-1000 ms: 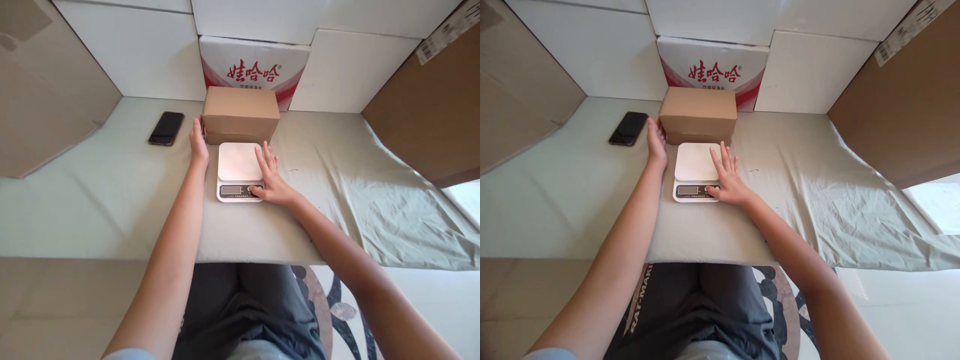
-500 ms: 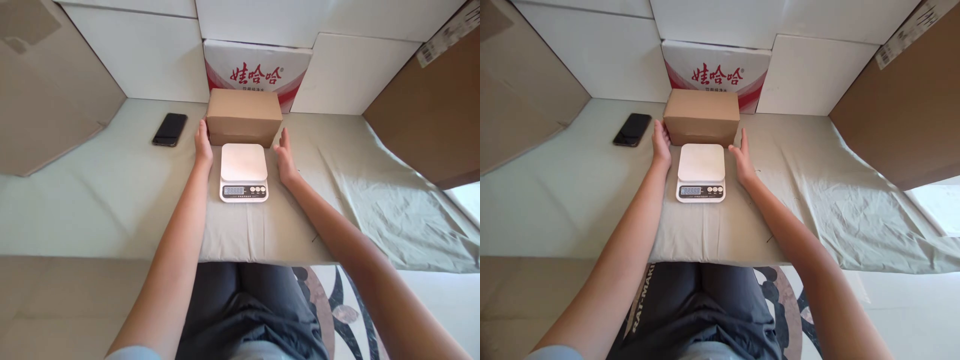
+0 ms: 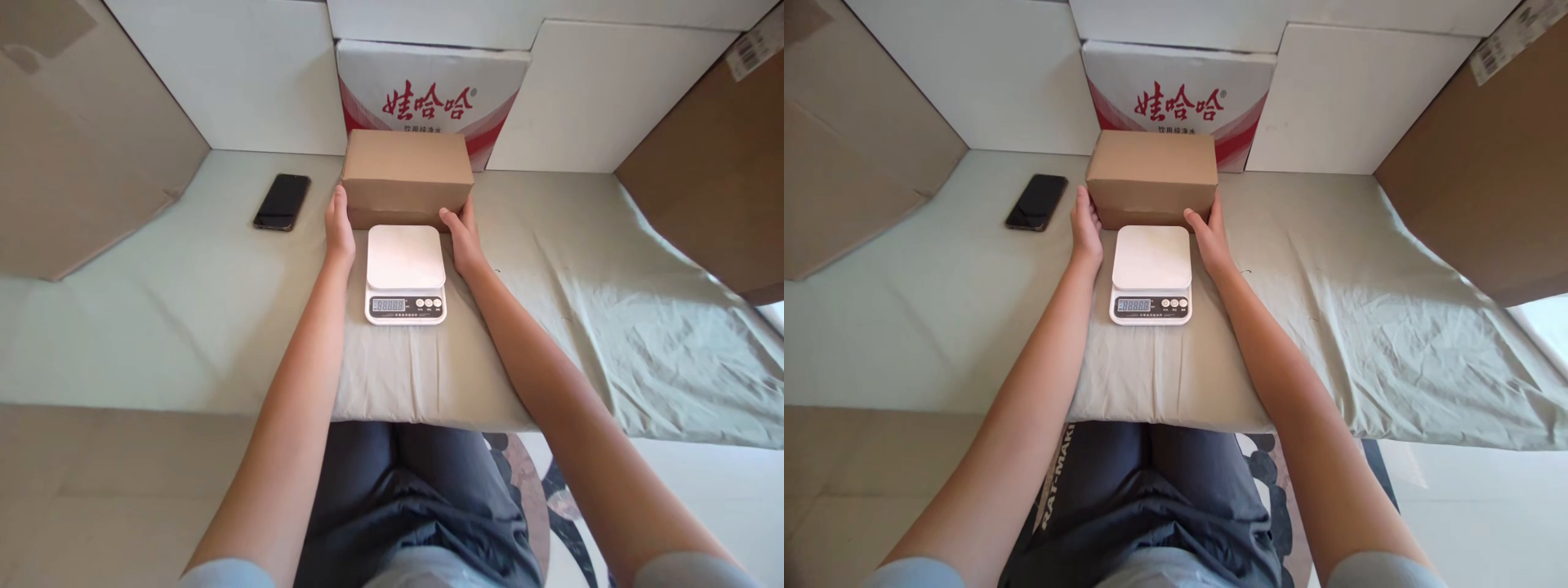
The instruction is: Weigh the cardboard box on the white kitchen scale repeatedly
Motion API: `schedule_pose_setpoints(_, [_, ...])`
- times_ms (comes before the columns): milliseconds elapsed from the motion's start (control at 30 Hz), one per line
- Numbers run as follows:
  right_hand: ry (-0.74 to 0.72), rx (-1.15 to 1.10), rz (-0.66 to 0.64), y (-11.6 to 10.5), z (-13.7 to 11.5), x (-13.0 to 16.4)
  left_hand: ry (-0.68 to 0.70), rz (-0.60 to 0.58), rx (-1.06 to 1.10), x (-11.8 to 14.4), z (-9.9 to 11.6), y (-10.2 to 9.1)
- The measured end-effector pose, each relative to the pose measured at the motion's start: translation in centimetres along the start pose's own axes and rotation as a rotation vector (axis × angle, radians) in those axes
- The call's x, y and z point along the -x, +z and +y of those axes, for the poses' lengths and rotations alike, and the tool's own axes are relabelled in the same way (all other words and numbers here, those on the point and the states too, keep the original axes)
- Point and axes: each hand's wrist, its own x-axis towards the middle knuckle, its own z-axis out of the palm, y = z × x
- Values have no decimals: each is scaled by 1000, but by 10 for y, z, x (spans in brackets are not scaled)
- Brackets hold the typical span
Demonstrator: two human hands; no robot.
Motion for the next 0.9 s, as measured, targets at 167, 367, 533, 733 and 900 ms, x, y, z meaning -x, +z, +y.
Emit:
schedule_pose_setpoints(167, [0, -61, 11, -1, 6, -3, 6, 34, -60, 0, 0, 0])
schedule_pose_setpoints(367, [-27, -231, 1, -4, 18, -9, -31, 34, -29, 1, 2, 2])
schedule_pose_setpoints(533, [-46, -238, -19, -5, 22, -11, -27, 48, -21, -1, 2, 3])
schedule_pose_setpoints(733, [-21, -191, -31, -4, 18, -8, -25, 33, -21, 7, 8, 8])
schedule_pose_setpoints(900, [-34, -165, -44, -6, 27, -12, -38, 53, -48, 12, 11, 11])
